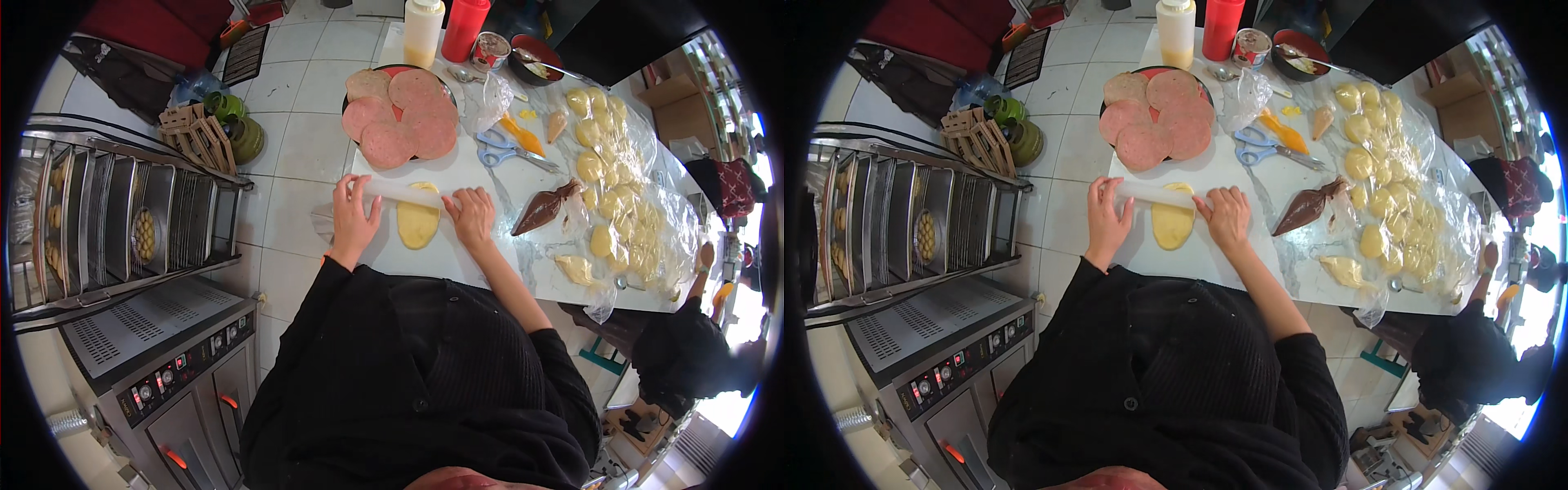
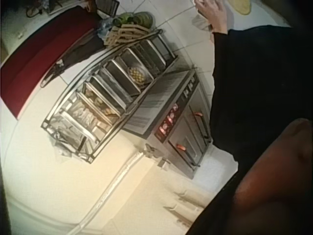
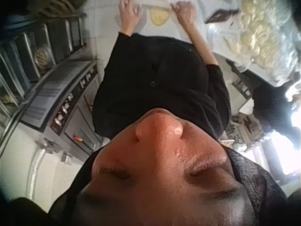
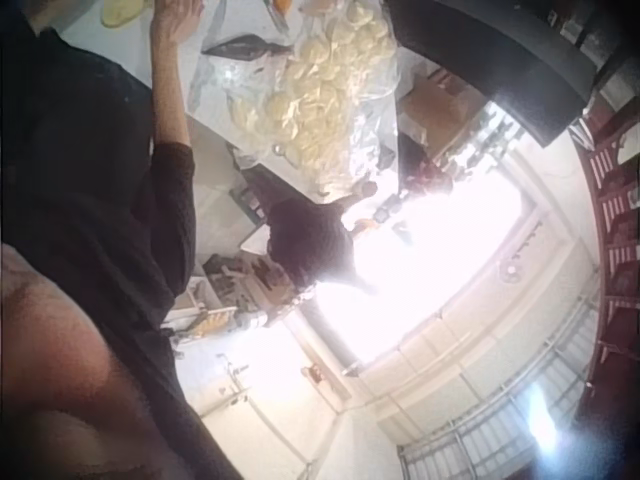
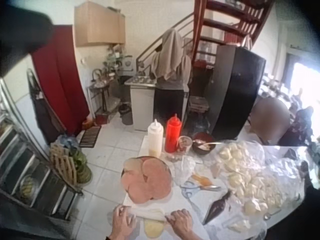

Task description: The person rolls out dough using a rolling pin, places a slice of ham and a spread onto the dough, rolls it into a shape, and places it onto a baking tray.

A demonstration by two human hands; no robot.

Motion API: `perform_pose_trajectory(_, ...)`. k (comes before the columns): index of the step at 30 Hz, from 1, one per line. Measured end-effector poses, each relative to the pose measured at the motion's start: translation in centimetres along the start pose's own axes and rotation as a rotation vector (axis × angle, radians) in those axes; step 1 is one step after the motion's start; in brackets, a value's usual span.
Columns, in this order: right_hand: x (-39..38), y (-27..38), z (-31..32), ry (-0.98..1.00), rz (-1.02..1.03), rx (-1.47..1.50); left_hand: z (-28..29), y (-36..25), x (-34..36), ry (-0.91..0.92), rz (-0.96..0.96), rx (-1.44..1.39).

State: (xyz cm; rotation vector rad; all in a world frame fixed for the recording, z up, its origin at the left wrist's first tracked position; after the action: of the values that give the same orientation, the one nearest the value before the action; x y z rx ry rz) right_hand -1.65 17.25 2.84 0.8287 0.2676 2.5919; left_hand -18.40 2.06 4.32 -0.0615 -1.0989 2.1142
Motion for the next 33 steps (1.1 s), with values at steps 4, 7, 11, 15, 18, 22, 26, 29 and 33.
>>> perform_pose_trajectory(4,-1.6,1.2,0.1,0.146,-0.028,0.035,-0.1,1.2,-2.0,0.075,0.021,0.156)
perform_pose_trajectory(7,0.5,1.4,1.7,0.133,-0.044,0.009,0.1,0.6,-0.9,-0.056,-0.080,0.374)
perform_pose_trajectory(11,2.5,0.3,0.2,0.135,-0.158,-0.027,-2.2,-1.7,2.7,-0.037,-0.079,0.375)
perform_pose_trajectory(15,0.3,2.6,-1.3,0.235,-0.095,-0.219,-3.9,-0.4,-0.9,0.121,-0.056,0.309)
perform_pose_trajectory(18,-4.2,5.3,-0.5,0.365,-0.107,-0.198,-1.3,-2.4,-5.6,0.068,-0.205,0.336)
perform_pose_trajectory(22,-8.4,7.9,0.5,0.476,-0.103,-0.008,-0.5,-1.5,-9.9,0.184,-0.266,0.277)
perform_pose_trajectory(26,-8.0,2.9,1.6,0.198,-0.262,0.366,1.2,0.3,-10.6,0.130,-0.262,0.139)
perform_pose_trajectory(29,-3.7,0.8,2.5,0.077,-0.424,0.377,5.7,3.7,-10.5,-0.044,-0.112,0.119)
perform_pose_trajectory(33,-0.4,7.7,-5.7,0.410,0.009,0.075,11.8,7.5,-8.7,-0.316,0.097,0.108)
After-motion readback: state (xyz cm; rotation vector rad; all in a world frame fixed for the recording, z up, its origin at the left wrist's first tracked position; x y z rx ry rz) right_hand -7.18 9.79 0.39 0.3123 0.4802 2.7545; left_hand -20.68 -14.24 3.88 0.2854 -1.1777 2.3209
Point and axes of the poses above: each hand's wrist, its own x-axis towards the middle knuckle, its own z-axis out of the back of the hand, y = z × x, the point moved 10 cm from there along x, towards the middle knuckle, and after that the axes turned 10 degrees about z, right-handed, at the moved point
